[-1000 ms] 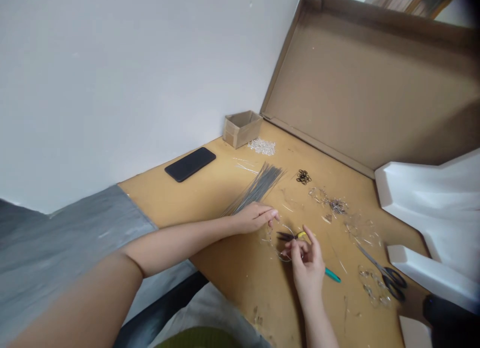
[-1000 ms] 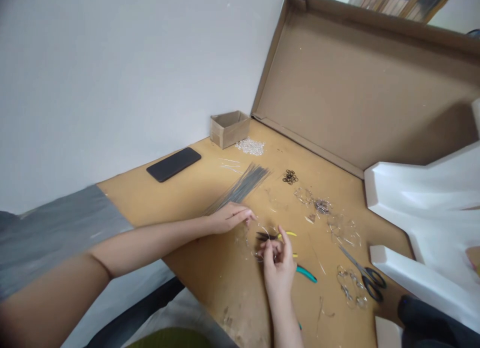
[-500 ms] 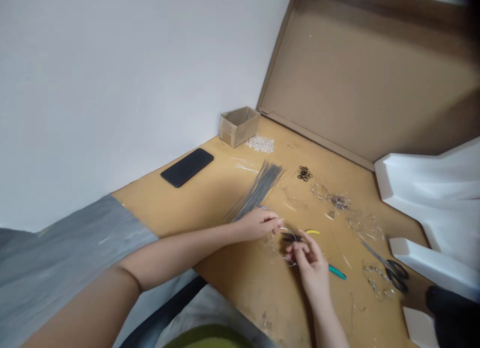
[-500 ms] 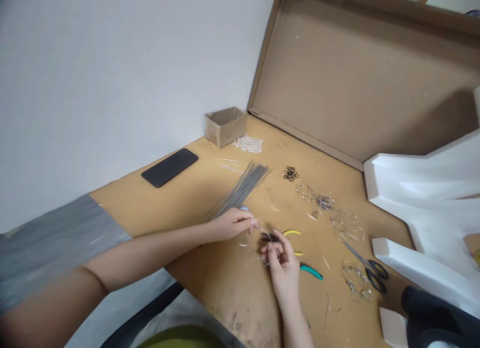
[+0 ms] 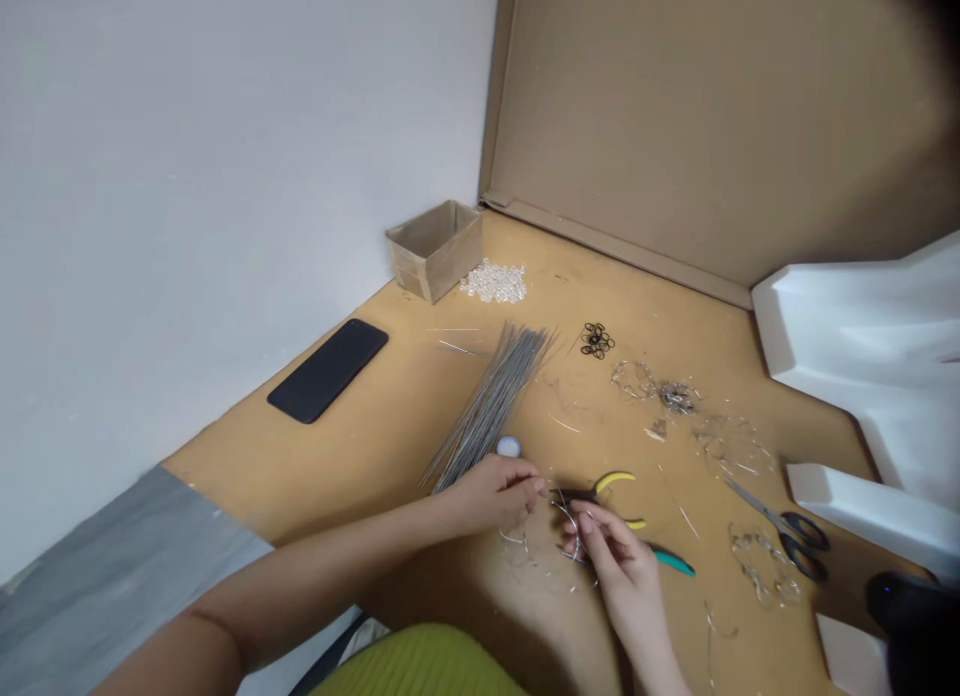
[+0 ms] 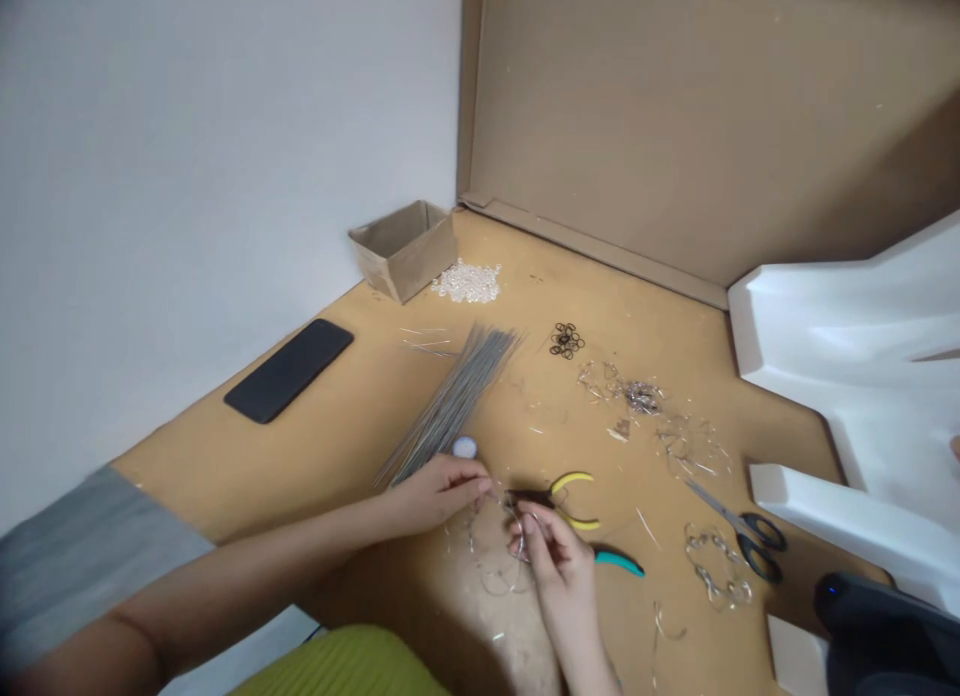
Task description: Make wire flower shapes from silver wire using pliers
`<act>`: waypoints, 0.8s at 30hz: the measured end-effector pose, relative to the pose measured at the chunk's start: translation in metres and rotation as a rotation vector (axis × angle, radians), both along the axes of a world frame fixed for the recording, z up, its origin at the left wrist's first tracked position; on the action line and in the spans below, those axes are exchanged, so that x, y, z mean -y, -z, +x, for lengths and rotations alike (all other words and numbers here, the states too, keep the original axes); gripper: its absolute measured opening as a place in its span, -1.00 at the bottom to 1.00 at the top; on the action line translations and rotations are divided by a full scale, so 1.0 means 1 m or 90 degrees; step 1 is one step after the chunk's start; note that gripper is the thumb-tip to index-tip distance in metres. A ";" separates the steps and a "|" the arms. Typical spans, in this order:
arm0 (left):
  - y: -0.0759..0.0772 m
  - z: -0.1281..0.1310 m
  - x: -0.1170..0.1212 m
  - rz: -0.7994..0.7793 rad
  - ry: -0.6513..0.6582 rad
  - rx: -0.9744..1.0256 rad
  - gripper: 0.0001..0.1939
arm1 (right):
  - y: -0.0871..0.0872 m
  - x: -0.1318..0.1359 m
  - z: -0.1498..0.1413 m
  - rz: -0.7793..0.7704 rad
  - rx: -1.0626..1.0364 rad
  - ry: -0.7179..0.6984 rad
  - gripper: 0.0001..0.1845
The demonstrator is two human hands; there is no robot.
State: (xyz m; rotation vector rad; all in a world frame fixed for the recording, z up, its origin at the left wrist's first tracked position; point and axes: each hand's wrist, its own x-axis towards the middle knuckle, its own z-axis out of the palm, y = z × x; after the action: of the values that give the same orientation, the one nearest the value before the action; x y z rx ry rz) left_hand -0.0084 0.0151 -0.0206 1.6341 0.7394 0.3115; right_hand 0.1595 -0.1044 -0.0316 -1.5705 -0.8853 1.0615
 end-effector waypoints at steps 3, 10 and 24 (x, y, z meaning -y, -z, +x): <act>0.000 0.000 -0.002 -0.103 0.002 0.032 -0.68 | -0.003 -0.004 -0.001 -0.020 0.055 -0.038 -0.76; -0.009 -0.010 -0.013 0.015 0.019 -0.037 -0.67 | -0.001 -0.013 -0.003 -0.054 0.067 -0.078 -0.64; -0.047 -0.052 -0.052 0.386 -0.072 -0.188 -0.74 | 0.001 -0.023 -0.007 0.072 0.580 -0.283 -0.74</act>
State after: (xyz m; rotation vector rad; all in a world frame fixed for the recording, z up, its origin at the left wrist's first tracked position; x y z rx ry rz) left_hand -0.0602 0.0674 0.0261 2.2463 1.0280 0.4058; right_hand 0.1529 -0.0818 -0.0325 -1.8082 -1.9366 0.5165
